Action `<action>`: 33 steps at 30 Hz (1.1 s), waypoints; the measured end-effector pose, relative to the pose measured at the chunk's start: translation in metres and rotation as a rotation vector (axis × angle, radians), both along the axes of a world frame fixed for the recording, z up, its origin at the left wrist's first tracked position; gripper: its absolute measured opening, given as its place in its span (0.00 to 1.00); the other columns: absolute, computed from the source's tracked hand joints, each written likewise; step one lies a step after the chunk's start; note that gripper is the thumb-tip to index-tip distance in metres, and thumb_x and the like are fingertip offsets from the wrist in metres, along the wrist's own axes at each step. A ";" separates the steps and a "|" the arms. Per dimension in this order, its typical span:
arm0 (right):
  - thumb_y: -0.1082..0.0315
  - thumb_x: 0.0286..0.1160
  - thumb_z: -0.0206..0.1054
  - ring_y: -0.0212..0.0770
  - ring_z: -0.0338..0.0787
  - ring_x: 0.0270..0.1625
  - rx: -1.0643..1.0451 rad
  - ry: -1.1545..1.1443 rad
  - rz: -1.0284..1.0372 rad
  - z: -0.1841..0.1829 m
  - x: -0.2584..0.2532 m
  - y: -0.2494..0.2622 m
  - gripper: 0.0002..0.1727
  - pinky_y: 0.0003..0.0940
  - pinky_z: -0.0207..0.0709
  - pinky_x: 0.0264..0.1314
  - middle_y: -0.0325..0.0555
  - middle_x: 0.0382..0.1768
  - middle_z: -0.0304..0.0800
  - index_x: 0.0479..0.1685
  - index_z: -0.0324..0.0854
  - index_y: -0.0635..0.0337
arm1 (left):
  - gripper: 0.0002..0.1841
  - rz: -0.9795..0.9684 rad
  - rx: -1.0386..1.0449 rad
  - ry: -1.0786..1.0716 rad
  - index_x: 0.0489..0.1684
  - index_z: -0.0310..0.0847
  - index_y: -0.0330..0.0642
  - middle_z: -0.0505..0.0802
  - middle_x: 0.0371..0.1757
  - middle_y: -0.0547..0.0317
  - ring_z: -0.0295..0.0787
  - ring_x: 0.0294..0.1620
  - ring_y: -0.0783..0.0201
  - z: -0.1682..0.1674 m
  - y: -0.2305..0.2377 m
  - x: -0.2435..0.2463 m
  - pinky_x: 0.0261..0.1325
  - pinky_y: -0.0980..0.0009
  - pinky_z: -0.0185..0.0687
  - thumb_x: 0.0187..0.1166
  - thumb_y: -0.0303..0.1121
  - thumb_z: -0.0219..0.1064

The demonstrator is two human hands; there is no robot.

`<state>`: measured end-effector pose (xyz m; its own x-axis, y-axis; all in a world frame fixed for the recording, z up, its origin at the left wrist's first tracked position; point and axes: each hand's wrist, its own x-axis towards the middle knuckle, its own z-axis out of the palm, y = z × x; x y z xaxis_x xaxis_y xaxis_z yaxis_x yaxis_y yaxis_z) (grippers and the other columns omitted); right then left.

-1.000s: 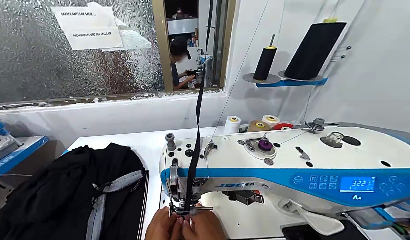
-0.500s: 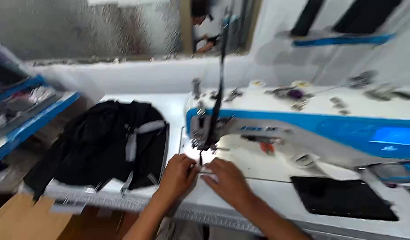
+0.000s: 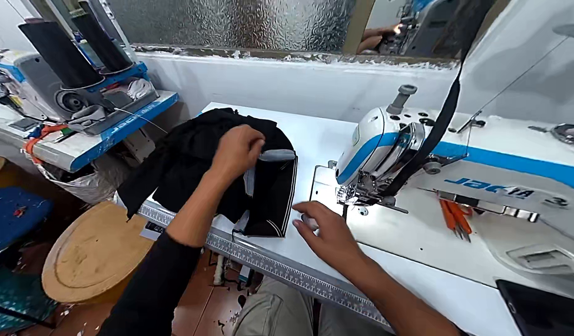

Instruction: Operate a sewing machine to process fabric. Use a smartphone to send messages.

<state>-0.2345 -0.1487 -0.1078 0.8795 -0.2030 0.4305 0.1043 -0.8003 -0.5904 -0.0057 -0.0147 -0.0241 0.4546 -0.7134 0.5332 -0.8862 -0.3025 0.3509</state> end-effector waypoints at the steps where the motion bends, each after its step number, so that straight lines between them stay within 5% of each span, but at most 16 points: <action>1: 0.68 0.77 0.69 0.52 0.92 0.57 0.097 0.046 -0.025 0.004 0.018 0.000 0.17 0.52 0.85 0.61 0.57 0.56 0.91 0.61 0.86 0.67 | 0.15 -0.021 0.139 0.022 0.56 0.91 0.33 0.92 0.57 0.37 0.87 0.65 0.38 -0.003 -0.018 0.009 0.69 0.37 0.77 0.82 0.35 0.67; 3: 0.70 0.80 0.67 0.54 0.88 0.67 0.296 0.122 -0.109 0.008 0.048 -0.003 0.21 0.53 0.80 0.71 0.61 0.67 0.86 0.70 0.79 0.69 | 0.24 -0.028 0.414 0.065 0.64 0.87 0.34 0.89 0.63 0.33 0.79 0.72 0.31 -0.014 -0.043 0.017 0.69 0.25 0.67 0.76 0.43 0.76; 5: 0.72 0.80 0.68 0.55 0.86 0.70 0.383 0.099 -0.220 0.009 0.070 -0.008 0.24 0.53 0.79 0.73 0.63 0.69 0.84 0.73 0.74 0.70 | 0.16 -0.041 0.550 0.059 0.57 0.90 0.36 0.92 0.59 0.37 0.81 0.70 0.35 -0.020 -0.053 0.021 0.70 0.28 0.64 0.78 0.36 0.73; 12: 0.67 0.80 0.70 0.62 0.76 0.79 0.405 -0.159 -0.236 0.034 0.120 -0.022 0.34 0.61 0.71 0.76 0.67 0.78 0.74 0.82 0.63 0.70 | 0.08 -0.303 0.157 0.112 0.50 0.86 0.28 0.92 0.44 0.39 0.91 0.49 0.44 0.020 -0.024 0.020 0.56 0.44 0.84 0.80 0.21 0.63; 14: 0.68 0.80 0.68 0.59 0.80 0.74 0.414 -0.251 -0.171 0.052 0.136 -0.016 0.28 0.59 0.73 0.73 0.65 0.72 0.81 0.77 0.71 0.70 | 0.08 -0.222 0.180 0.101 0.49 0.85 0.31 0.92 0.45 0.43 0.90 0.51 0.48 0.052 -0.013 0.007 0.60 0.47 0.83 0.80 0.19 0.61; 15: 0.69 0.78 0.69 0.55 0.87 0.64 0.430 -0.310 -0.183 0.062 0.146 -0.013 0.21 0.56 0.78 0.67 0.63 0.60 0.88 0.66 0.80 0.71 | 0.08 -0.154 0.215 0.103 0.51 0.84 0.33 0.91 0.47 0.45 0.89 0.54 0.49 0.070 -0.008 -0.001 0.64 0.48 0.82 0.82 0.19 0.60; 17: 0.70 0.78 0.68 0.45 0.91 0.45 0.445 -0.414 -0.196 0.086 0.160 -0.005 0.10 0.48 0.83 0.52 0.54 0.41 0.91 0.49 0.85 0.69 | 0.08 -0.204 0.051 -0.020 0.49 0.82 0.29 0.91 0.43 0.41 0.90 0.49 0.45 0.079 -0.002 0.021 0.56 0.43 0.84 0.77 0.18 0.62; 20: 0.73 0.77 0.66 0.40 0.91 0.45 0.361 -0.634 -0.110 0.129 0.161 0.015 0.09 0.38 0.86 0.50 0.53 0.42 0.90 0.48 0.86 0.70 | 0.07 -0.223 -0.180 -0.138 0.45 0.77 0.24 0.88 0.44 0.36 0.88 0.46 0.46 0.107 0.013 0.035 0.50 0.46 0.83 0.73 0.17 0.59; 23: 0.72 0.74 0.70 0.38 0.87 0.44 0.210 -0.819 -0.077 0.170 0.143 0.037 0.14 0.29 0.84 0.42 0.54 0.48 0.84 0.56 0.83 0.70 | 0.07 -0.260 -0.419 -0.235 0.43 0.72 0.30 0.85 0.48 0.49 0.82 0.49 0.69 0.140 0.031 0.016 0.53 0.72 0.81 0.72 0.22 0.57; 25: 0.67 0.75 0.73 0.38 0.82 0.37 0.191 -0.774 -0.109 0.165 0.122 0.046 0.16 0.30 0.78 0.36 0.52 0.44 0.81 0.54 0.77 0.67 | 0.04 -0.311 -0.535 -0.212 0.41 0.69 0.38 0.82 0.48 0.61 0.78 0.50 0.81 0.137 0.031 -0.004 0.54 0.83 0.75 0.73 0.23 0.57; 27: 0.63 0.75 0.74 0.42 0.85 0.32 0.239 -0.574 -0.130 0.131 0.105 0.050 0.13 0.40 0.82 0.33 0.49 0.35 0.85 0.45 0.82 0.64 | 0.02 -0.354 -0.552 -0.164 0.33 0.69 0.40 0.82 0.45 0.61 0.79 0.49 0.77 0.114 0.025 -0.017 0.53 0.78 0.76 0.72 0.24 0.57; 30: 0.62 0.78 0.71 0.51 0.92 0.49 0.419 -0.105 -0.091 0.090 0.096 0.047 0.14 0.54 0.84 0.56 0.54 0.44 0.92 0.51 0.87 0.65 | 0.03 -0.384 -0.426 -0.070 0.26 0.69 0.43 0.84 0.43 0.62 0.81 0.49 0.75 0.086 0.023 -0.015 0.52 0.77 0.78 0.66 0.24 0.57; 33: 0.66 0.82 0.66 0.50 0.88 0.58 0.548 -0.108 -0.165 0.088 0.103 0.039 0.13 0.50 0.79 0.65 0.55 0.51 0.90 0.54 0.89 0.64 | 0.04 -0.358 -0.276 0.038 0.30 0.72 0.44 0.88 0.43 0.65 0.84 0.46 0.78 0.091 0.034 -0.002 0.47 0.78 0.81 0.62 0.24 0.59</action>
<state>-0.1316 -0.1093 -0.0199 0.7740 -0.5523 0.3096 0.0870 -0.3916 -0.9160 -0.0080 0.0189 0.0669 0.2284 -0.6631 0.7128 -0.9027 0.1300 0.4101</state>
